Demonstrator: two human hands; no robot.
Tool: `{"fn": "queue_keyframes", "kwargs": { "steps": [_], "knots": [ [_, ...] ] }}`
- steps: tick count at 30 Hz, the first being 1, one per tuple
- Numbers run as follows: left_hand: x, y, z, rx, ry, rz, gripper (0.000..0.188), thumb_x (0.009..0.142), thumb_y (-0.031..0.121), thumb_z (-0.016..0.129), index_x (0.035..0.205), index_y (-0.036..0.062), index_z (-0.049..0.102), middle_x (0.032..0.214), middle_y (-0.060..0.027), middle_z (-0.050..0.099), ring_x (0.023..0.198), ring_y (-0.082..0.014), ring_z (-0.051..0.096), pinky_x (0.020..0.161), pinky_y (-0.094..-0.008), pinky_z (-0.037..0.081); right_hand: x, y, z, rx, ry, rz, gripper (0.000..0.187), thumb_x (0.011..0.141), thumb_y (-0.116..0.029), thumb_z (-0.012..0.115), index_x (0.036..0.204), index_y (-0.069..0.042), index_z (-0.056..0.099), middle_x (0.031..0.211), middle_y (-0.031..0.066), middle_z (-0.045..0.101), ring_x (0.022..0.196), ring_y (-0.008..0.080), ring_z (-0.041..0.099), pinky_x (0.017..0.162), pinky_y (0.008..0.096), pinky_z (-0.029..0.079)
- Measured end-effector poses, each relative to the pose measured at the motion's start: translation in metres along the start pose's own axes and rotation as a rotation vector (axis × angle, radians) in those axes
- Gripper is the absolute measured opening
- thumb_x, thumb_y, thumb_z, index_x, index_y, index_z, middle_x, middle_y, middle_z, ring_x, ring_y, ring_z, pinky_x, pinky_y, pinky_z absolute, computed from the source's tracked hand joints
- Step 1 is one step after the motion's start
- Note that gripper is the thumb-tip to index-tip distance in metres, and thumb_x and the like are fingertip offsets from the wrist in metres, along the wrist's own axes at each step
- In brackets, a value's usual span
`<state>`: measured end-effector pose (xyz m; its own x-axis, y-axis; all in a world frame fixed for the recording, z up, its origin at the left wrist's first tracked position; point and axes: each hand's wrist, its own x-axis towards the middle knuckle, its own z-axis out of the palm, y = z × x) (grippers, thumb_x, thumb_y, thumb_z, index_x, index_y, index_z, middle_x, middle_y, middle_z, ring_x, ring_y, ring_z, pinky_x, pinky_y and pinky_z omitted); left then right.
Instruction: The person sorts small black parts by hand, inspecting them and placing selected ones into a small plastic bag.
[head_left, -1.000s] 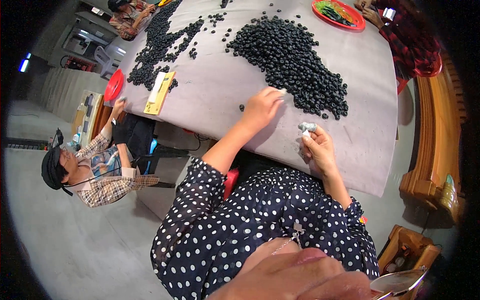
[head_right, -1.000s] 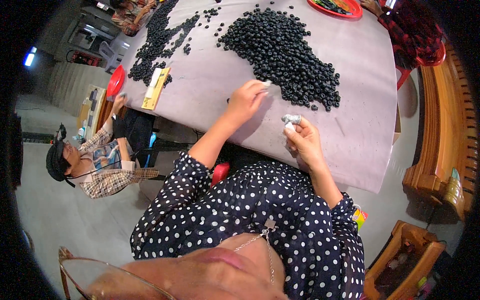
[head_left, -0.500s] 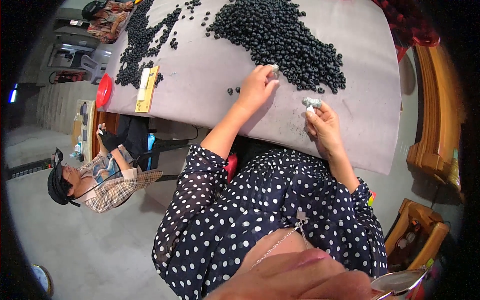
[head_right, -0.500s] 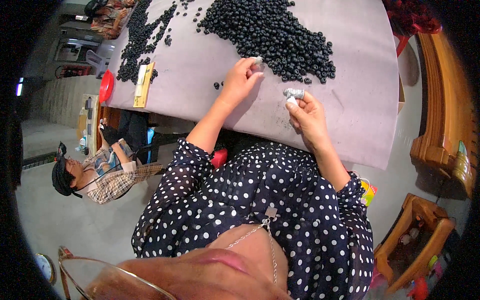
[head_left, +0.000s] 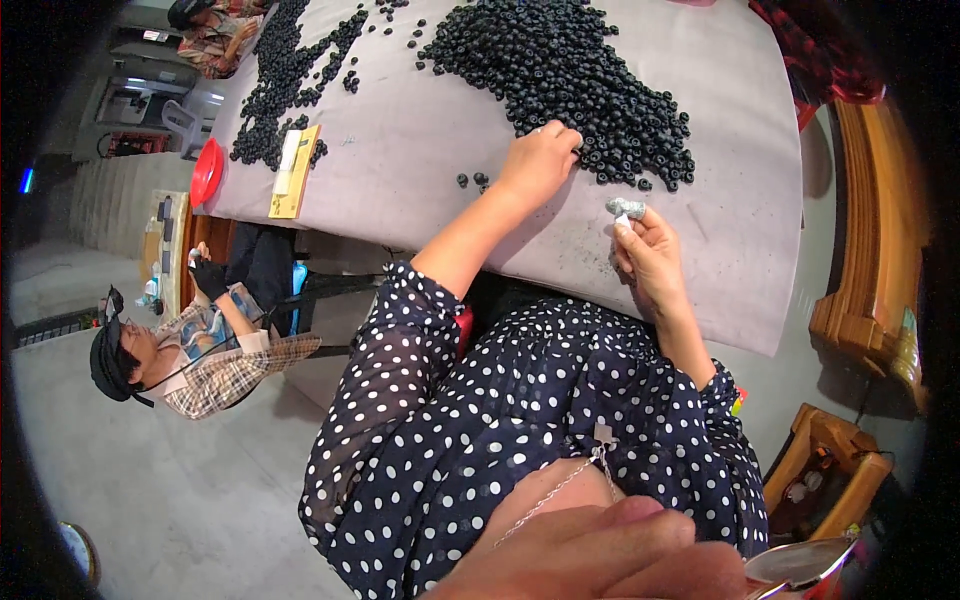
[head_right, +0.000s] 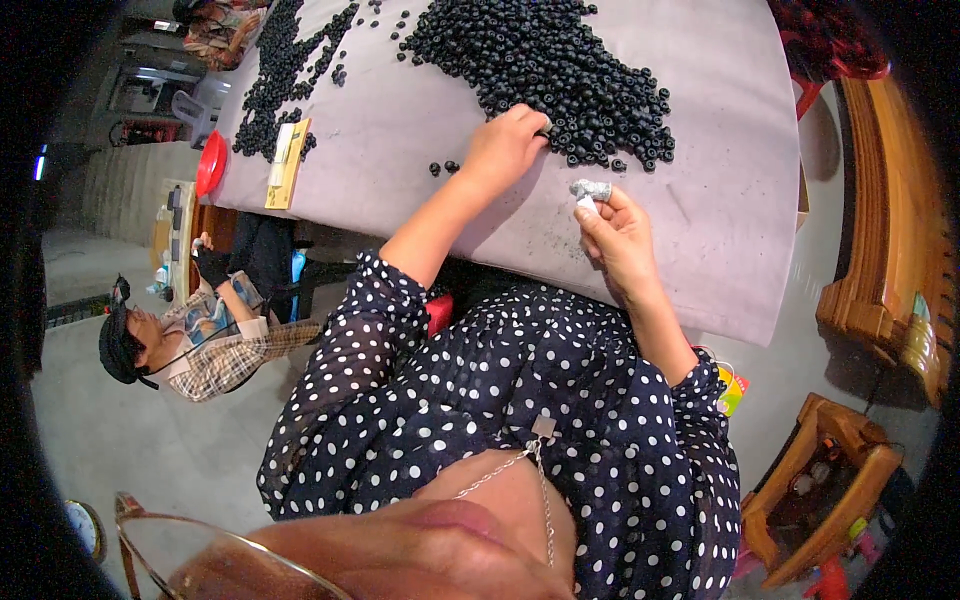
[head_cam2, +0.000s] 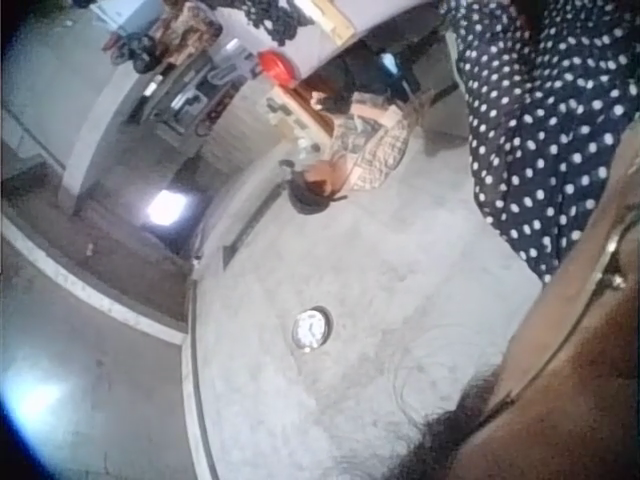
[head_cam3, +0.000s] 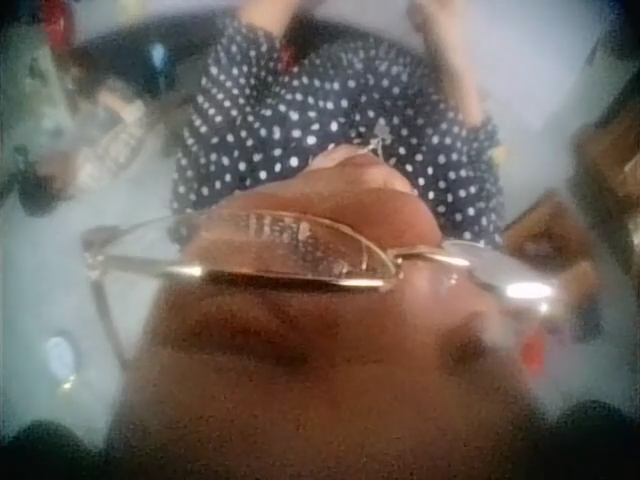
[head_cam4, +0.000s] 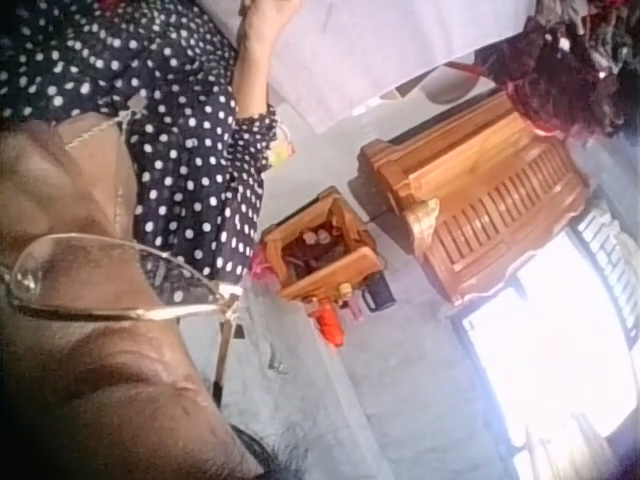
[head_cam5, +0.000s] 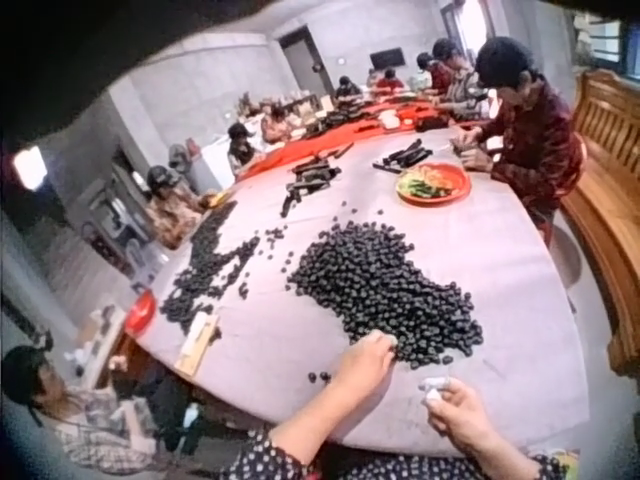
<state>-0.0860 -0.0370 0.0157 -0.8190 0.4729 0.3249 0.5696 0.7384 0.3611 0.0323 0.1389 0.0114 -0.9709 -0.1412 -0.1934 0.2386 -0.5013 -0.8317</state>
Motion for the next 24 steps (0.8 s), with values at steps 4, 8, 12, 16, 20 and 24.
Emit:
{"fn": "queue_keyframes", "kwargs": {
  "steps": [4, 8, 12, 16, 20, 24],
  "knots": [
    [-0.019, 0.003, -0.001, 0.044, 0.040, 0.044, 0.017, 0.074, 0.009, 0.062, 0.089, 0.0083, 0.055, 0.088, -0.0080, 0.056, 0.078, -0.0299, 0.058, 0.063, -0.0407, 0.048, -0.001, -0.001, 0.002, 0.009, 0.006, 0.010, 0.025, 0.084, -0.004, 0.056, 0.108, -0.003, 0.054, 0.069, -0.0037, 0.052, 0.044, 0.0017, 0.036, 0.038, 0.0159, 0.026],
    [-0.027, 0.005, -0.004, 0.091, -0.030, 0.082, 0.015, 0.075, 0.007, 0.060, 0.089, 0.0085, 0.056, 0.086, -0.0077, 0.055, 0.077, -0.0287, 0.058, 0.061, -0.0387, 0.048, -0.001, -0.002, 0.005, -0.015, -0.015, 0.024, 0.025, 0.084, -0.004, 0.057, 0.108, -0.003, 0.054, 0.070, -0.0039, 0.052, 0.044, 0.0017, 0.036, 0.038, 0.0159, 0.026],
    [-0.024, 0.003, -0.006, 0.131, -0.067, 0.153, 0.014, 0.076, 0.007, 0.059, 0.089, 0.0087, 0.056, 0.086, -0.0081, 0.055, 0.079, -0.0286, 0.058, 0.063, -0.0388, 0.048, -0.005, -0.002, 0.005, -0.026, -0.028, 0.026, 0.025, 0.084, -0.006, 0.056, 0.109, -0.003, 0.053, 0.068, -0.0038, 0.051, 0.046, 0.0024, 0.037, 0.040, 0.0160, 0.027],
    [-0.025, 0.001, -0.009, 0.052, -0.056, 0.114, 0.015, 0.075, 0.005, 0.057, 0.090, 0.0072, 0.056, 0.089, -0.0093, 0.054, 0.081, -0.0287, 0.057, 0.066, -0.0391, 0.048, -0.005, -0.001, 0.004, -0.044, -0.023, 0.002, 0.026, 0.085, -0.007, 0.056, 0.110, -0.002, 0.053, 0.066, -0.0033, 0.050, 0.046, 0.0032, 0.037, 0.041, 0.0164, 0.027],
    [-0.029, 0.000, -0.006, 0.149, -0.022, 0.123, 0.018, 0.073, 0.003, 0.057, 0.091, 0.0057, 0.056, 0.088, -0.0100, 0.054, 0.080, -0.0292, 0.057, 0.066, -0.0393, 0.049, -0.002, 0.000, 0.004, -0.072, -0.039, 0.008, 0.025, 0.085, -0.007, 0.055, 0.110, -0.002, 0.053, 0.066, -0.0031, 0.050, 0.045, 0.0032, 0.037, 0.041, 0.0164, 0.027],
    [-0.031, -0.003, -0.007, 0.149, -0.005, 0.135, 0.019, 0.073, 0.003, 0.057, 0.092, 0.0057, 0.056, 0.087, -0.0102, 0.054, 0.077, -0.0295, 0.058, 0.064, -0.0382, 0.049, -0.003, 0.000, 0.003, -0.048, -0.032, 0.021, 0.024, 0.085, -0.005, 0.055, 0.109, -0.002, 0.054, 0.068, -0.0033, 0.051, 0.046, 0.0026, 0.037, 0.041, 0.0160, 0.028]
  ]
}}
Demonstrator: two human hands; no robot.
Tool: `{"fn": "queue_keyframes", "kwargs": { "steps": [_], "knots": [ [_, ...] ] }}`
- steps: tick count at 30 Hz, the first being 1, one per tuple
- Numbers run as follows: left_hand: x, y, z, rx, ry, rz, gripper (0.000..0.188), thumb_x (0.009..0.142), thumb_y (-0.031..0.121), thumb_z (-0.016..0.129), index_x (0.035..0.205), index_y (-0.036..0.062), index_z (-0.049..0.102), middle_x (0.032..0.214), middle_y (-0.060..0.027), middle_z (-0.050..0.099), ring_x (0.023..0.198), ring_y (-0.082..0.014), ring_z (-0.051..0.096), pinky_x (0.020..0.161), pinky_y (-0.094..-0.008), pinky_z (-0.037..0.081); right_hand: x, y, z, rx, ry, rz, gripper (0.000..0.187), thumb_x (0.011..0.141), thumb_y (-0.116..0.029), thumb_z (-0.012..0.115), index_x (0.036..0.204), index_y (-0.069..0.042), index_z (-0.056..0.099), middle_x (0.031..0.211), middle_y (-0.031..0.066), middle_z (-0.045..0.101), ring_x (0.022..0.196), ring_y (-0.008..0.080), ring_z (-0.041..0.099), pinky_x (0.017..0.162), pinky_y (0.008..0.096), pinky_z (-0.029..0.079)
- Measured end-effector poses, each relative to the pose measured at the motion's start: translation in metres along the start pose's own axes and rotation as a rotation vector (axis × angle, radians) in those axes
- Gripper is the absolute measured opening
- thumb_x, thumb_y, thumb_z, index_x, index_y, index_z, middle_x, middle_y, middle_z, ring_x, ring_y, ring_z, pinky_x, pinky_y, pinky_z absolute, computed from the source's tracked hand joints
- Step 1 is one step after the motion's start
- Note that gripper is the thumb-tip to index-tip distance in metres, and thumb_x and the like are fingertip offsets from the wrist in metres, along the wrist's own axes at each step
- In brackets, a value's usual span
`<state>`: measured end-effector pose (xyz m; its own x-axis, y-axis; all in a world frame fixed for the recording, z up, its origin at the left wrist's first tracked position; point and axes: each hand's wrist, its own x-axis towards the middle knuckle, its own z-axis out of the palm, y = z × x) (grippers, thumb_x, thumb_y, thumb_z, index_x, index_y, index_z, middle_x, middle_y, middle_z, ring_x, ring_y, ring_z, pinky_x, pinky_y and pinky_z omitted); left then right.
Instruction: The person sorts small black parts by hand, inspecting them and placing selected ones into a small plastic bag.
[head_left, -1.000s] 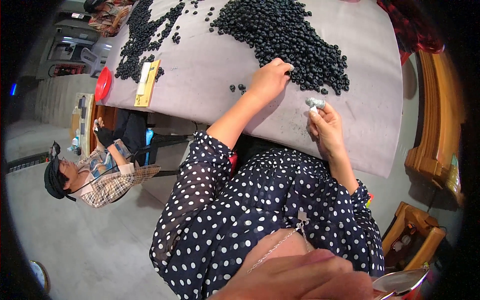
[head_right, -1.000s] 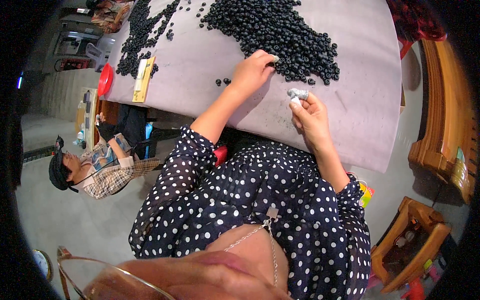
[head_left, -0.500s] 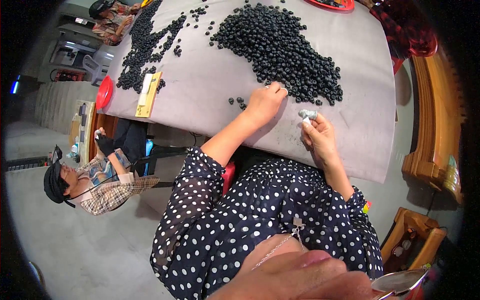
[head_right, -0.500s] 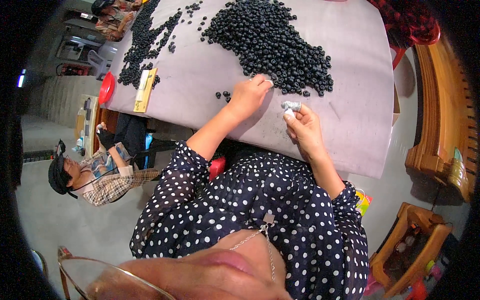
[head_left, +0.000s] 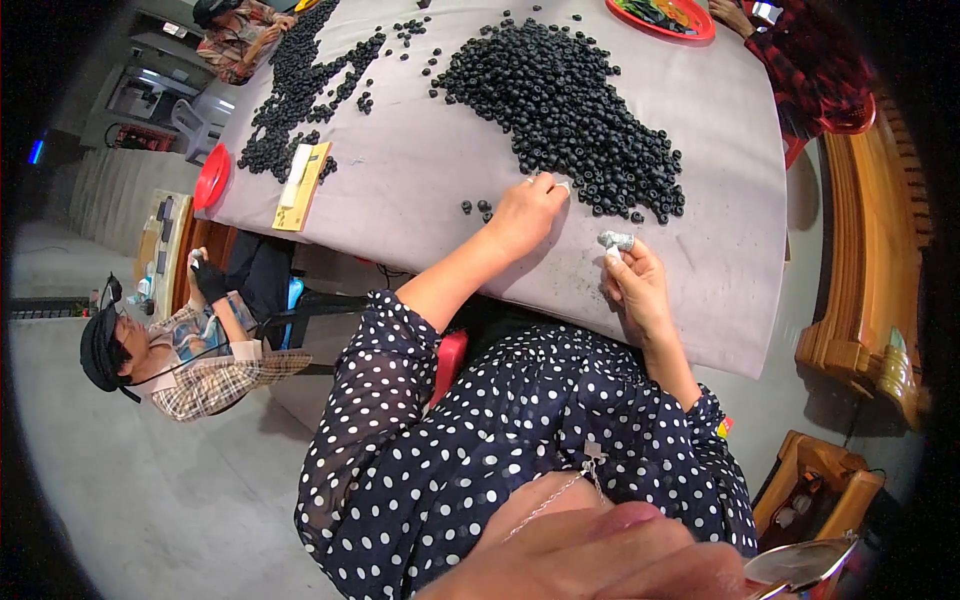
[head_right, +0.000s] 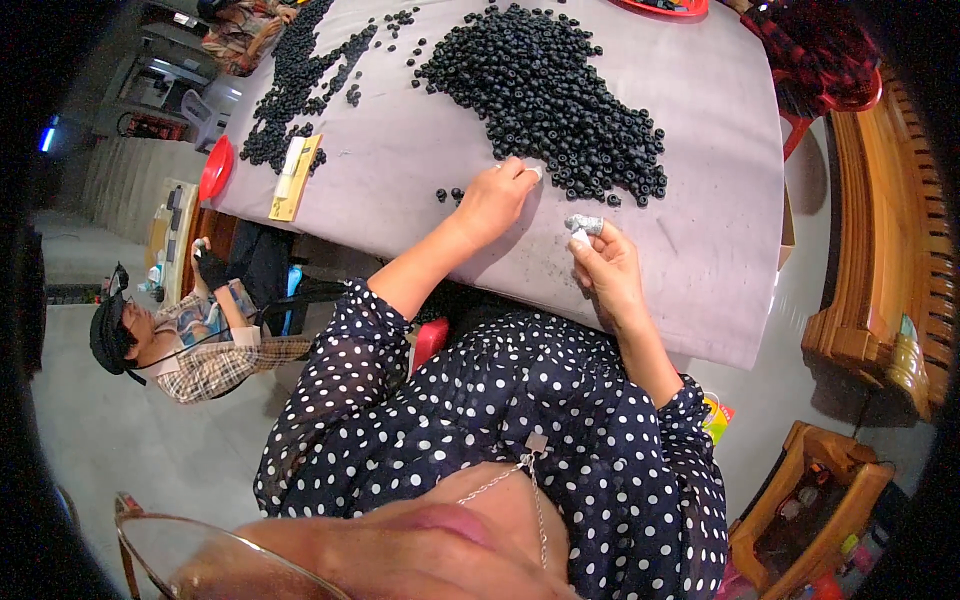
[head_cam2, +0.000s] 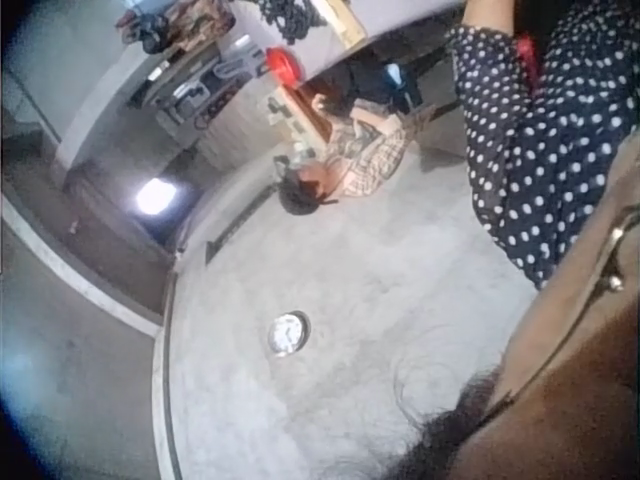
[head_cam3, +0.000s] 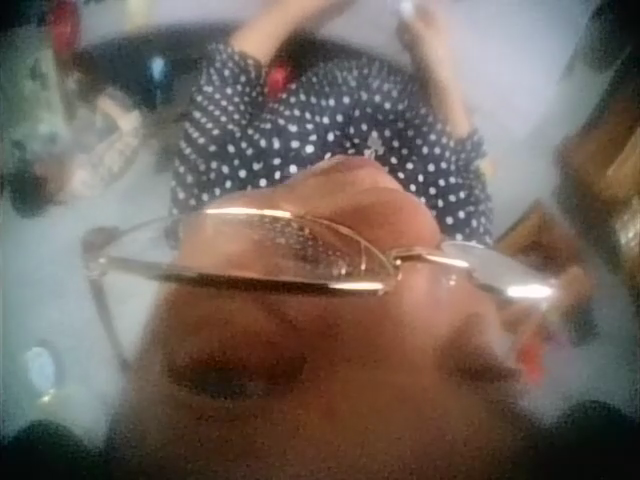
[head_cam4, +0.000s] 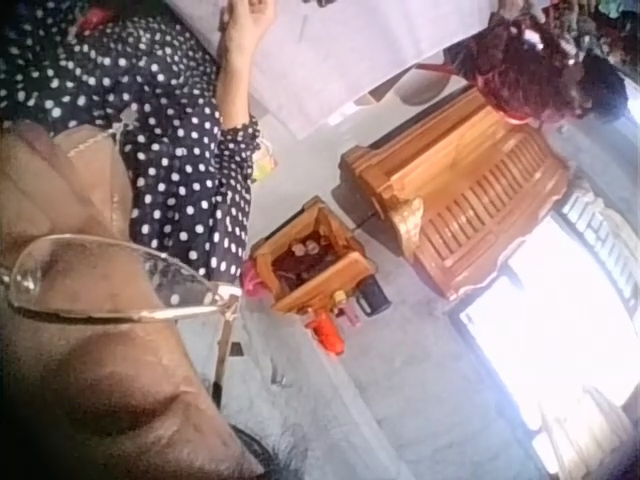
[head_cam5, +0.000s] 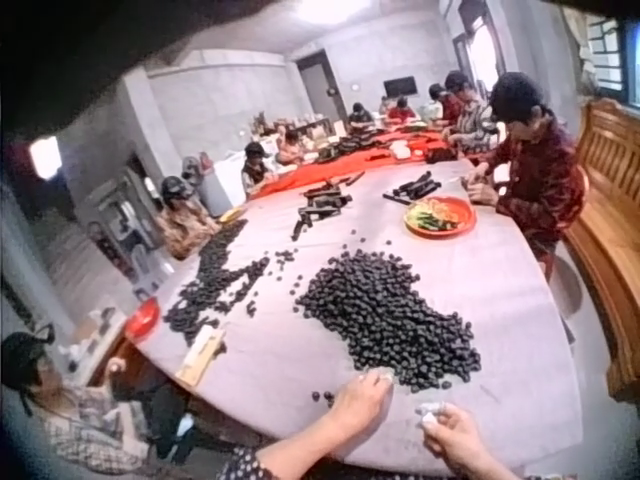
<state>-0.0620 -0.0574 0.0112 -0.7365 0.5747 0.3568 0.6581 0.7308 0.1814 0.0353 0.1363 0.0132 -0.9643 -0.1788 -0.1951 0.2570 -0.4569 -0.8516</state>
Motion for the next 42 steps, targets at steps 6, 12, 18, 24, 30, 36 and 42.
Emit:
{"fn": "queue_keyframes", "kwargs": {
  "steps": [6, 12, 18, 24, 30, 36, 42],
  "knots": [
    [0.007, 0.002, 0.005, 0.146, 0.024, 0.060, 0.017, 0.070, 0.006, 0.056, 0.087, 0.0057, 0.054, 0.078, -0.0095, 0.051, 0.069, -0.0250, 0.058, 0.059, -0.0344, 0.050, 0.001, 0.000, -0.001, 0.046, -0.019, -0.005, 0.025, 0.084, -0.005, 0.056, 0.109, -0.002, 0.054, 0.072, -0.0033, 0.053, 0.047, 0.0020, 0.038, 0.041, 0.0153, 0.028],
    [0.012, -0.004, 0.003, 0.184, 0.000, 0.241, 0.015, 0.068, 0.007, 0.056, 0.083, 0.0052, 0.053, 0.077, -0.0080, 0.051, 0.067, -0.0234, 0.058, 0.057, -0.0335, 0.050, -0.001, -0.003, 0.002, 0.054, 0.004, 0.043, 0.025, 0.084, -0.004, 0.056, 0.109, -0.003, 0.054, 0.072, -0.0031, 0.054, 0.047, 0.0019, 0.038, 0.041, 0.0154, 0.028],
    [0.017, 0.007, -0.012, -0.534, -0.113, -0.224, 0.016, 0.080, 0.005, 0.055, 0.095, 0.0003, 0.057, 0.085, -0.0124, 0.061, 0.068, -0.0193, 0.061, 0.059, -0.0286, 0.051, -0.001, -0.003, 0.001, 0.043, 0.009, 0.038, 0.025, 0.084, -0.004, 0.056, 0.109, -0.003, 0.053, 0.071, -0.0038, 0.053, 0.046, 0.0018, 0.037, 0.040, 0.0155, 0.027],
    [-0.002, 0.037, -0.015, -2.087, -0.066, -0.852, 0.018, 0.087, 0.005, 0.052, 0.102, -0.0029, 0.057, 0.094, -0.0125, 0.063, 0.080, -0.0182, 0.064, 0.077, -0.0311, 0.054, 0.002, 0.003, -0.002, 0.027, -0.013, 0.010, 0.024, 0.084, -0.006, 0.056, 0.108, -0.004, 0.053, 0.071, -0.0042, 0.053, 0.047, 0.0010, 0.038, 0.040, 0.0153, 0.027],
    [-0.020, 0.048, -0.021, -2.113, -0.015, -0.989, 0.019, 0.085, 0.003, 0.053, 0.103, -0.0029, 0.057, 0.097, -0.0132, 0.062, 0.087, -0.0207, 0.063, 0.076, -0.0297, 0.054, 0.000, 0.001, 0.000, 0.013, 0.002, -0.023, 0.027, 0.084, -0.007, 0.058, 0.110, -0.004, 0.053, 0.074, -0.0036, 0.054, 0.050, 0.0004, 0.040, 0.043, 0.0147, 0.030],
    [-0.031, 0.050, -0.023, -2.216, -0.074, -0.999, 0.023, 0.085, 0.004, 0.053, 0.108, 0.0006, 0.054, 0.098, -0.0113, 0.061, 0.085, -0.0186, 0.062, 0.077, -0.0301, 0.052, -0.005, -0.006, 0.006, 0.019, -0.060, -0.017, 0.037, 0.083, -0.008, 0.060, 0.118, -0.004, 0.049, 0.076, -0.0034, 0.055, 0.053, 0.0002, 0.043, 0.045, 0.0140, 0.031],
    [-0.029, 0.055, -0.020, -2.261, -0.190, -0.911, 0.028, 0.086, 0.008, 0.052, 0.114, 0.0029, 0.051, 0.096, -0.0061, 0.060, 0.088, -0.0157, 0.059, 0.079, -0.0310, 0.051, -0.007, -0.010, 0.006, 0.006, -0.139, -0.012, 0.040, 0.082, -0.012, 0.063, 0.118, -0.004, 0.049, 0.077, -0.0038, 0.055, 0.058, -0.0005, 0.046, 0.046, 0.0133, 0.033]
  ]
}}
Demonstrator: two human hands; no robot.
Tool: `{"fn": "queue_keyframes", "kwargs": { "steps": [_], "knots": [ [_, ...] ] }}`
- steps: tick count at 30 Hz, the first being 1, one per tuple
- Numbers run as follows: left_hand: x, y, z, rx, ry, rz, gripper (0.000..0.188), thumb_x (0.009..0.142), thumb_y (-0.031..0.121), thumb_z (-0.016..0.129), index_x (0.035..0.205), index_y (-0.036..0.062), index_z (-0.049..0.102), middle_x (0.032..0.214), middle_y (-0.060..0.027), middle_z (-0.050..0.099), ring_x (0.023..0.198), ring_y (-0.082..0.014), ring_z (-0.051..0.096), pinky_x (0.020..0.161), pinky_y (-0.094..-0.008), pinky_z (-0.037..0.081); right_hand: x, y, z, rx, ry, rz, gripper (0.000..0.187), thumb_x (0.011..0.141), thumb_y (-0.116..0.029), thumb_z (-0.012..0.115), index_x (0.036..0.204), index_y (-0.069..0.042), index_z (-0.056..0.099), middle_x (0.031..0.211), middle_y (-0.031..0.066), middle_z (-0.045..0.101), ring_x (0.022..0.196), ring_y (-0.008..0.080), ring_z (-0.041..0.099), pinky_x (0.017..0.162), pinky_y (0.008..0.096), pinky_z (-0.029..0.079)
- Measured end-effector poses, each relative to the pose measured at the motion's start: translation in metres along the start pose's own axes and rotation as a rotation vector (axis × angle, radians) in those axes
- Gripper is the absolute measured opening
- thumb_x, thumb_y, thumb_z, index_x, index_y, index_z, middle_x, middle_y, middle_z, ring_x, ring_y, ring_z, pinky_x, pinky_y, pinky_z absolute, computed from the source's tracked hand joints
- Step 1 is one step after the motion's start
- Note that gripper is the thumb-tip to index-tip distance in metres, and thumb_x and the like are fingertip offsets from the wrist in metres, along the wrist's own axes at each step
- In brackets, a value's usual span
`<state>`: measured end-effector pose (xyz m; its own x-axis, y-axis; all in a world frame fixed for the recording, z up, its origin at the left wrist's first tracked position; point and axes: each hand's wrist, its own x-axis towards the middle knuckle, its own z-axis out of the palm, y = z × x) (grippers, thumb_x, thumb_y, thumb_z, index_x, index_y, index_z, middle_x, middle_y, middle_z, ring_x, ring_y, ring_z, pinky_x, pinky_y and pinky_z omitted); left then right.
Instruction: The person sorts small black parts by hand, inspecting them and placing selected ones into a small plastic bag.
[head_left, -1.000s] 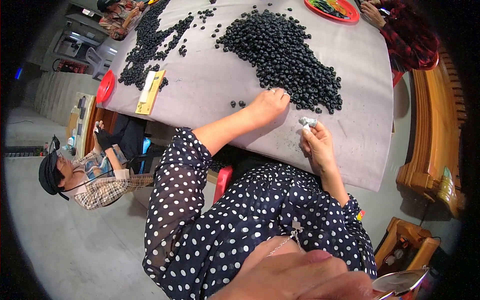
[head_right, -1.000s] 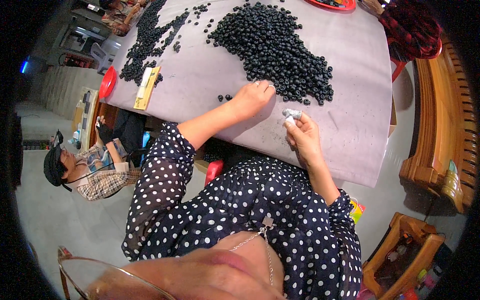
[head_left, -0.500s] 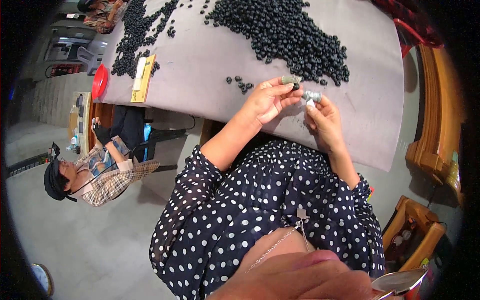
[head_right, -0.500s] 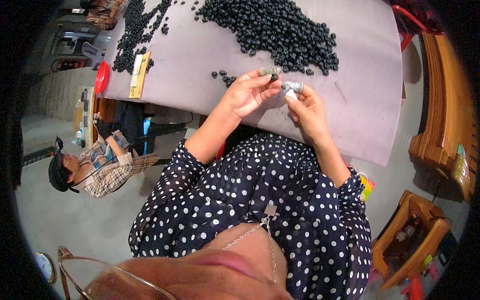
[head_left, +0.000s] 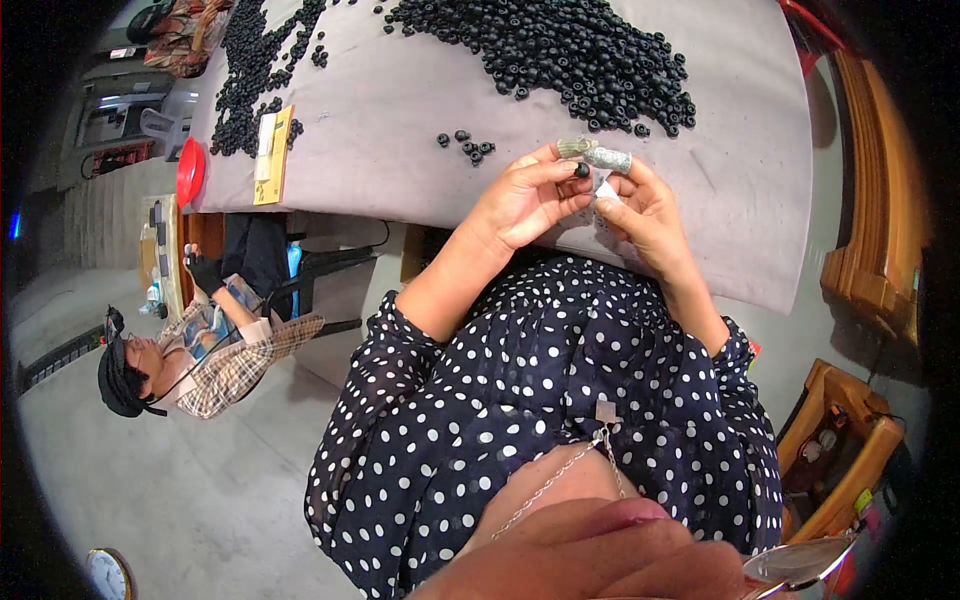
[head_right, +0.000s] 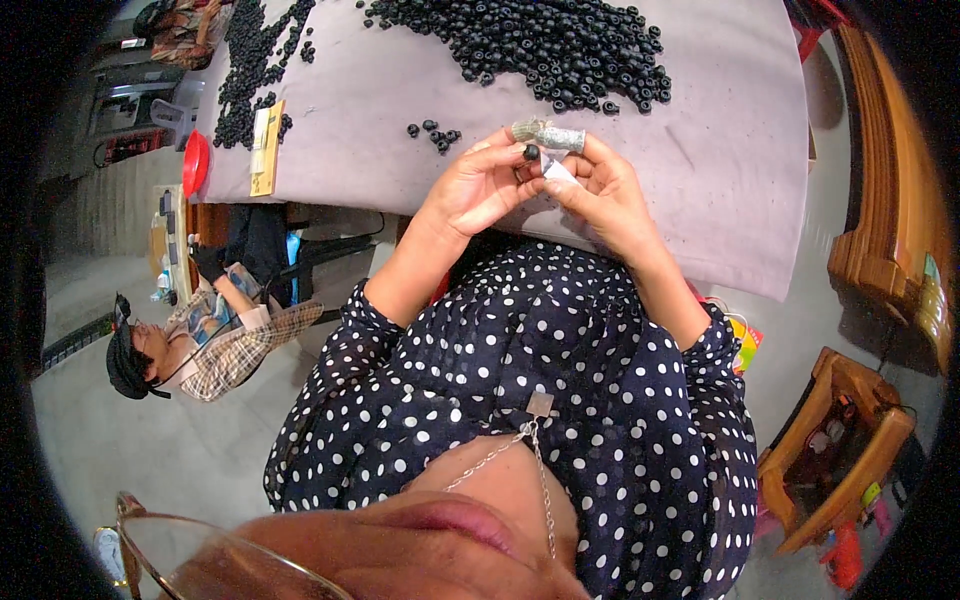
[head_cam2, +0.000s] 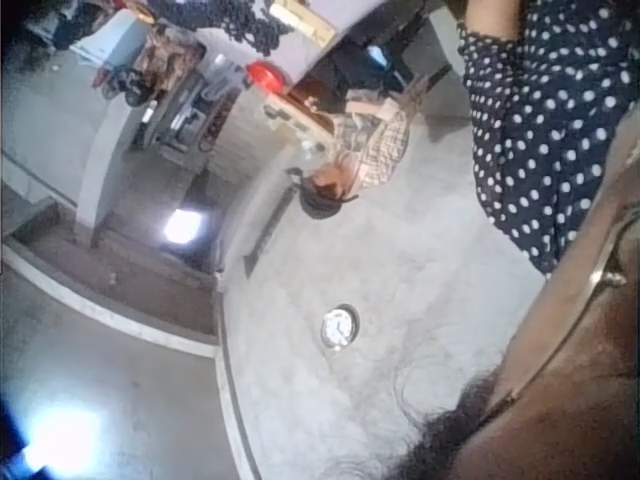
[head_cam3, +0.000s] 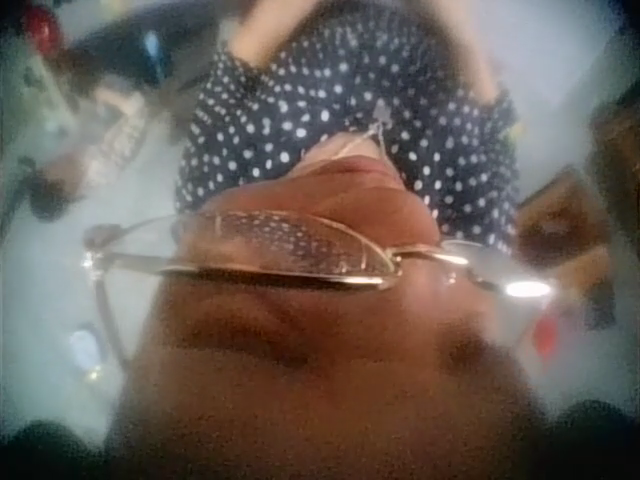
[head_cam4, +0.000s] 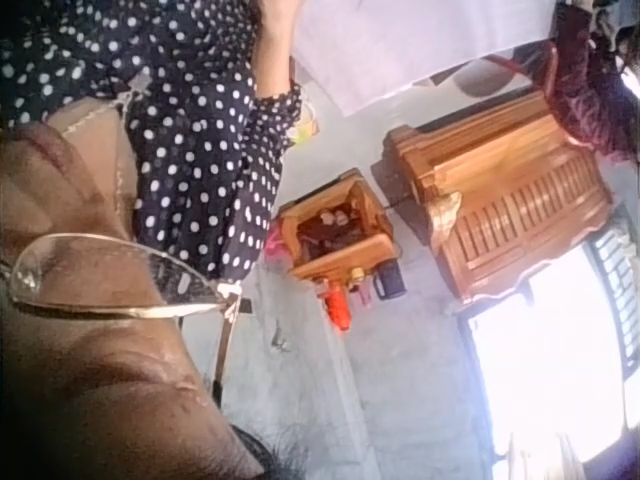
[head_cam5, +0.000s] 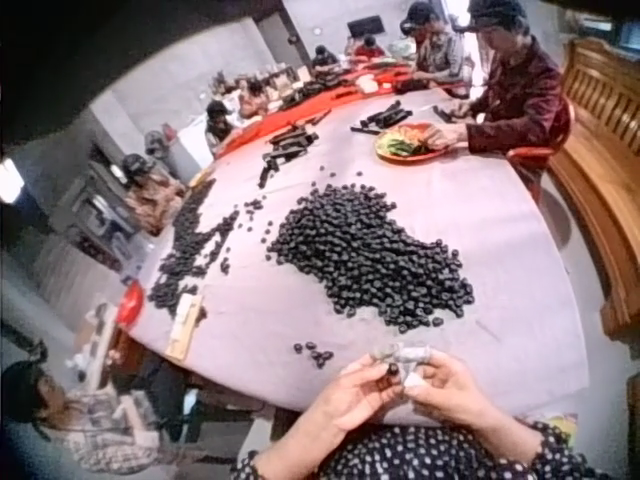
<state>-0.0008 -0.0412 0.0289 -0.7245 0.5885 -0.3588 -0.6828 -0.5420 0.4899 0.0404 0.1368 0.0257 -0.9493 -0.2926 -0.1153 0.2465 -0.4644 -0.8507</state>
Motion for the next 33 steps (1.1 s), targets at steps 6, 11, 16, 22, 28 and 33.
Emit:
{"fn": "queue_keyframes", "kwargs": {
  "steps": [6, 11, 16, 22, 28, 33],
  "knots": [
    [-0.002, -0.002, 0.000, 0.034, -0.028, 0.003, 0.031, 0.086, 0.008, 0.053, 0.116, 0.0032, 0.049, 0.097, -0.0054, 0.059, 0.089, -0.0150, 0.058, 0.080, -0.0315, 0.051, 0.000, 0.001, 0.003, -0.085, 0.011, -0.011, 0.040, 0.083, -0.015, 0.063, 0.118, -0.005, 0.049, 0.081, -0.0030, 0.056, 0.058, -0.0008, 0.046, 0.043, 0.0126, 0.030],
    [-0.001, -0.003, -0.005, 0.069, -0.029, 0.018, 0.031, 0.085, 0.009, 0.057, 0.114, 0.0032, 0.051, 0.098, -0.0058, 0.060, 0.088, -0.0147, 0.060, 0.080, -0.0296, 0.051, -0.001, -0.001, 0.007, -0.085, -0.002, -0.039, 0.040, 0.083, -0.011, 0.063, 0.119, -0.003, 0.049, 0.086, -0.0012, 0.057, 0.072, 0.0038, 0.053, 0.061, 0.0159, 0.043],
    [-0.002, -0.007, -0.008, 0.040, -0.033, 0.024, 0.028, 0.085, 0.009, 0.057, 0.113, 0.0032, 0.053, 0.100, -0.0067, 0.061, 0.088, -0.0150, 0.061, 0.078, -0.0280, 0.053, -0.002, -0.003, 0.009, -0.110, -0.031, -0.005, 0.040, 0.082, -0.009, 0.062, 0.120, -0.002, 0.049, 0.089, -0.0006, 0.057, 0.081, 0.0056, 0.055, 0.070, 0.0186, 0.045],
    [-0.003, -0.005, -0.011, -0.015, -0.066, -0.008, 0.028, 0.085, 0.009, 0.057, 0.112, 0.0023, 0.052, 0.100, -0.0077, 0.060, 0.088, -0.0158, 0.061, 0.077, -0.0277, 0.054, -0.003, -0.004, 0.010, -0.088, -0.055, -0.006, 0.041, 0.082, -0.008, 0.063, 0.120, -0.002, 0.049, 0.089, -0.0016, 0.056, 0.080, 0.0045, 0.053, 0.069, 0.0179, 0.044],
    [-0.002, -0.006, -0.007, -0.081, -0.059, -0.027, 0.026, 0.085, 0.009, 0.056, 0.110, 0.0016, 0.053, 0.096, -0.0082, 0.061, 0.083, -0.0160, 0.062, 0.073, -0.0277, 0.055, -0.002, -0.004, 0.005, -0.072, -0.079, 0.031, 0.043, 0.081, -0.008, 0.064, 0.120, -0.002, 0.049, 0.090, -0.0019, 0.056, 0.079, 0.0040, 0.053, 0.069, 0.0172, 0.043],
    [-0.004, -0.005, -0.008, -0.072, -0.054, -0.034, 0.022, 0.086, 0.009, 0.055, 0.107, 0.0021, 0.055, 0.092, -0.0082, 0.063, 0.078, -0.0154, 0.063, 0.069, -0.0275, 0.056, -0.002, -0.007, 0.008, -0.070, -0.078, 0.033, 0.042, 0.081, -0.008, 0.064, 0.120, -0.002, 0.049, 0.091, -0.0015, 0.056, 0.080, 0.0042, 0.052, 0.070, 0.0171, 0.043]
  ]
}}
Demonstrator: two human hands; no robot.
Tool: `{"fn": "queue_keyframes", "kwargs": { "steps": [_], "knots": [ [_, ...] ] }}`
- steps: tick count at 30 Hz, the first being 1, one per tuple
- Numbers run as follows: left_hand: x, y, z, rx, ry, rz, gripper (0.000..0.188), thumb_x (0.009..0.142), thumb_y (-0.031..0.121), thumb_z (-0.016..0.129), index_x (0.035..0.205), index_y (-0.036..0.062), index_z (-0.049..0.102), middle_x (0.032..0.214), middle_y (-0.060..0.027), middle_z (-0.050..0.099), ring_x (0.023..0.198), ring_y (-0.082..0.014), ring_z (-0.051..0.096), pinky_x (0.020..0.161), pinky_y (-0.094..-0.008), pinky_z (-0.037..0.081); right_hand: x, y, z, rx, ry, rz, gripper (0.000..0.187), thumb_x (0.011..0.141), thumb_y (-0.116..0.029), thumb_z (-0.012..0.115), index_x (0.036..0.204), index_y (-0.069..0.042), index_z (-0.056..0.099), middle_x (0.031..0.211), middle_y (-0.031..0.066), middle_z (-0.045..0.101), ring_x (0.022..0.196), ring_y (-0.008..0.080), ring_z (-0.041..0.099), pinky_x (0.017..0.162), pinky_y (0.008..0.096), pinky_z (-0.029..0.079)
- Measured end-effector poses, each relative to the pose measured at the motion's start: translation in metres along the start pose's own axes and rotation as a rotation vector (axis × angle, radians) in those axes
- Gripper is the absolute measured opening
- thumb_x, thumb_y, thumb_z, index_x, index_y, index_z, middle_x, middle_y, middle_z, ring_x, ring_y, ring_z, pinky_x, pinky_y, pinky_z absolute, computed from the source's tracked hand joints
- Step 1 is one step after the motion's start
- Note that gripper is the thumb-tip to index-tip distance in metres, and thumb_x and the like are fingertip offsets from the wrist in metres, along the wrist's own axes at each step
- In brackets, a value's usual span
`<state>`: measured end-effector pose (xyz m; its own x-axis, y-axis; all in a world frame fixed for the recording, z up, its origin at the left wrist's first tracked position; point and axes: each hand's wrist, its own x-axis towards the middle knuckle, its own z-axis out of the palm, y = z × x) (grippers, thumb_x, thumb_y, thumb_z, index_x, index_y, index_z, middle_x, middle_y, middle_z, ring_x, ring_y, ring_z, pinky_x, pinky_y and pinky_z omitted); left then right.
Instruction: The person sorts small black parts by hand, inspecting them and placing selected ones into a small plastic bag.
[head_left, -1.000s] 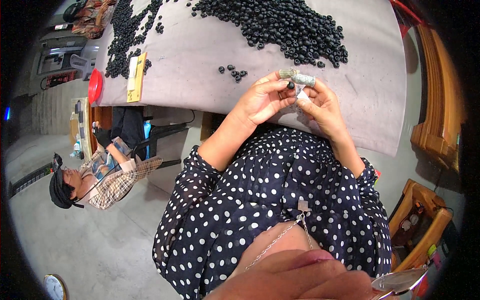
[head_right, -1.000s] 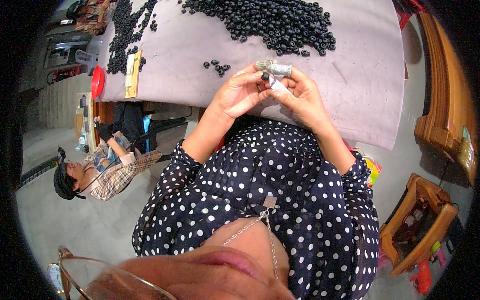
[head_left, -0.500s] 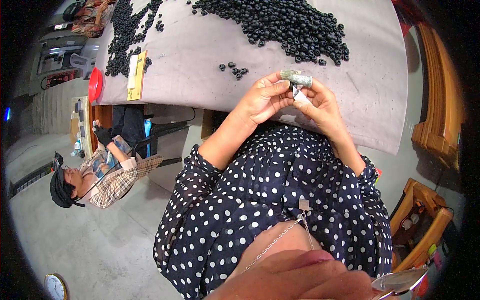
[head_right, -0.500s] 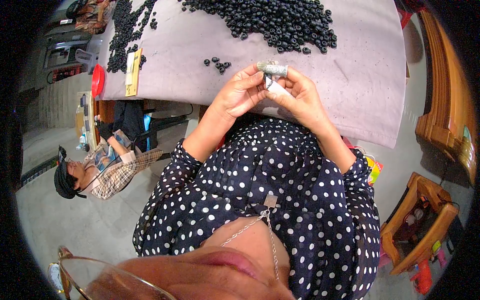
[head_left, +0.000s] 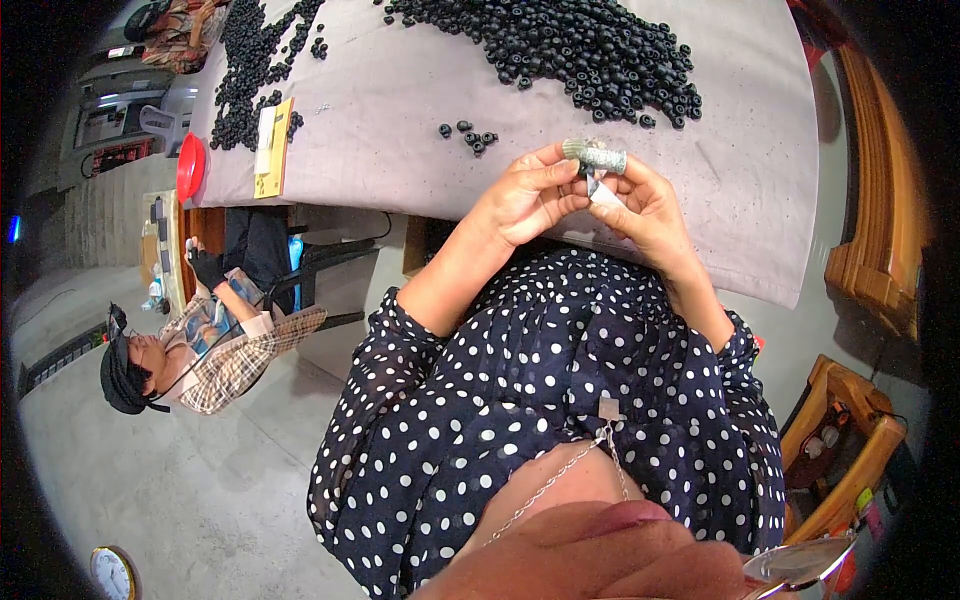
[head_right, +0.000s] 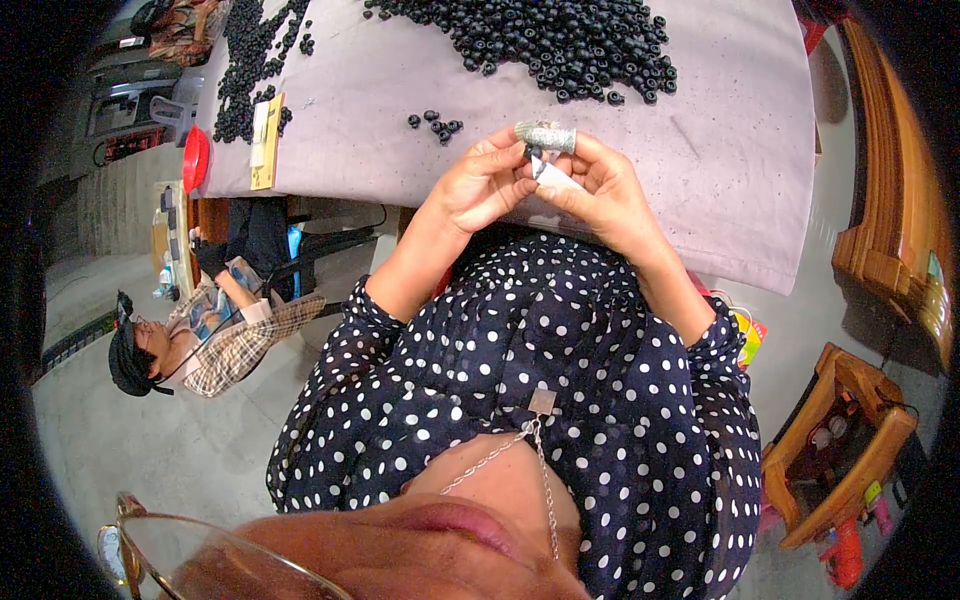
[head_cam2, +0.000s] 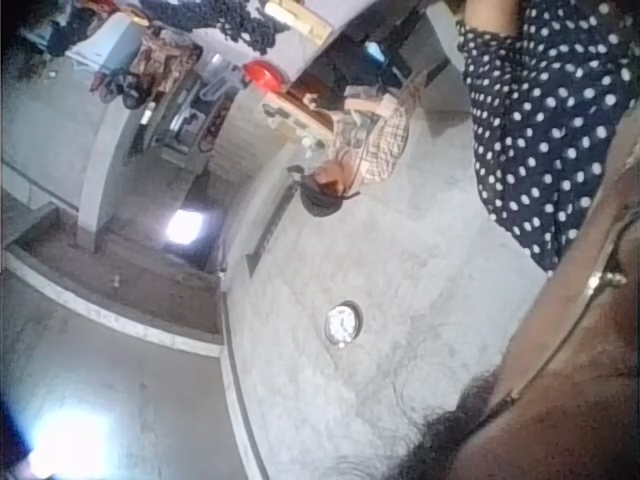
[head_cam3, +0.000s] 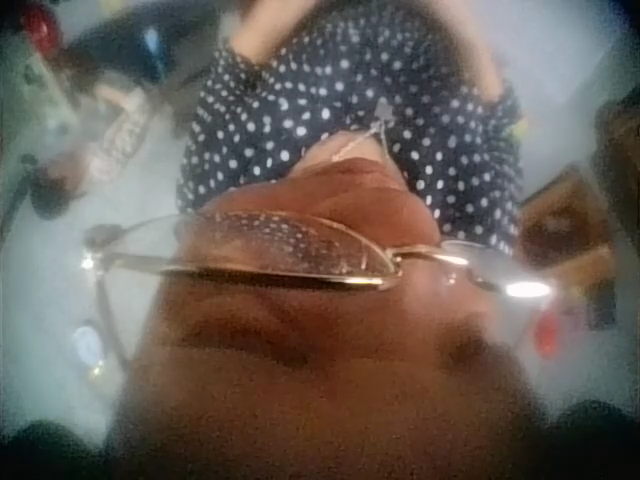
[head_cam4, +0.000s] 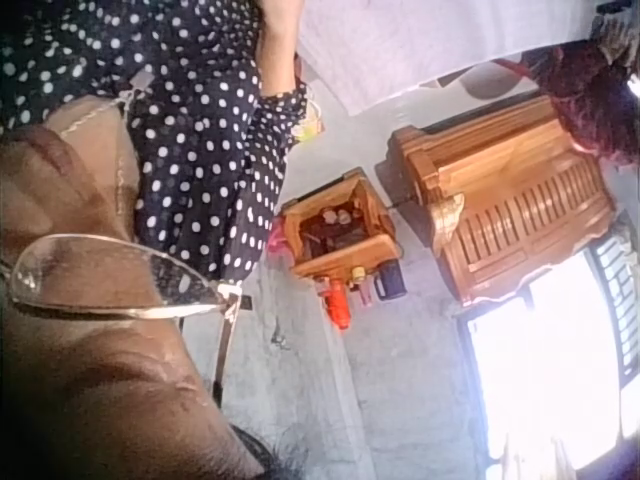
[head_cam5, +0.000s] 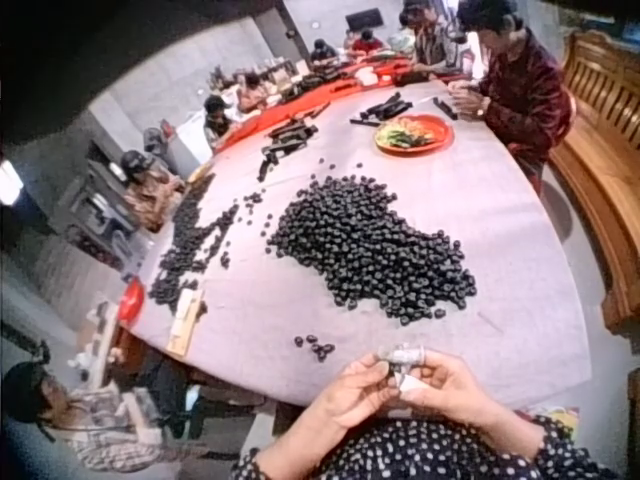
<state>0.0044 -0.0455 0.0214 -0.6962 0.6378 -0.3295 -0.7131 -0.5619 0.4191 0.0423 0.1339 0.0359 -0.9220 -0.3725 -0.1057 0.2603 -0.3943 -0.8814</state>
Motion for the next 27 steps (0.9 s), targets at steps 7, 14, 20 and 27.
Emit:
{"fn": "queue_keyframes", "kwargs": {
  "steps": [7, 14, 20, 27],
  "knots": [
    [-0.007, -0.003, 0.001, 0.045, 0.039, 0.038, 0.024, 0.085, 0.008, 0.056, 0.108, 0.0018, 0.054, 0.093, -0.0075, 0.062, 0.082, -0.0157, 0.062, 0.073, -0.0269, 0.055, -0.003, -0.006, 0.003, -0.063, 0.007, 0.011, 0.042, 0.081, -0.007, 0.064, 0.120, 0.000, 0.050, 0.092, -0.0001, 0.057, 0.082, 0.0054, 0.054, 0.073, 0.0186, 0.044],
    [-0.009, -0.003, 0.005, 0.058, 0.075, 0.039, 0.022, 0.084, 0.005, 0.053, 0.106, 0.0013, 0.054, 0.090, -0.0070, 0.062, 0.079, -0.0149, 0.062, 0.074, -0.0279, 0.055, -0.001, -0.003, -0.002, -0.002, -0.028, 0.023, 0.042, 0.081, -0.008, 0.063, 0.120, 0.001, 0.050, 0.096, 0.0031, 0.060, 0.087, 0.0077, 0.056, 0.077, 0.0203, 0.045],
    [-0.012, -0.004, 0.006, 0.052, 0.043, 0.065, 0.023, 0.084, 0.004, 0.052, 0.107, 0.0006, 0.054, 0.094, -0.0084, 0.062, 0.082, -0.0161, 0.062, 0.076, -0.0283, 0.055, -0.003, -0.004, 0.001, -0.032, -0.038, -0.009, 0.041, 0.082, -0.007, 0.063, 0.120, 0.001, 0.050, 0.097, 0.0024, 0.059, 0.088, 0.0082, 0.055, 0.081, 0.0219, 0.045],
    [-0.013, -0.004, 0.007, 0.111, 0.069, 0.077, 0.025, 0.084, 0.005, 0.054, 0.109, 0.0003, 0.054, 0.098, -0.0091, 0.062, 0.086, -0.0168, 0.062, 0.076, -0.0280, 0.054, -0.003, -0.004, 0.003, -0.082, -0.019, -0.030, 0.039, 0.082, -0.007, 0.062, 0.119, 0.001, 0.051, 0.095, 0.0003, 0.056, 0.086, 0.0065, 0.053, 0.079, 0.0212, 0.045]
  ]
}}
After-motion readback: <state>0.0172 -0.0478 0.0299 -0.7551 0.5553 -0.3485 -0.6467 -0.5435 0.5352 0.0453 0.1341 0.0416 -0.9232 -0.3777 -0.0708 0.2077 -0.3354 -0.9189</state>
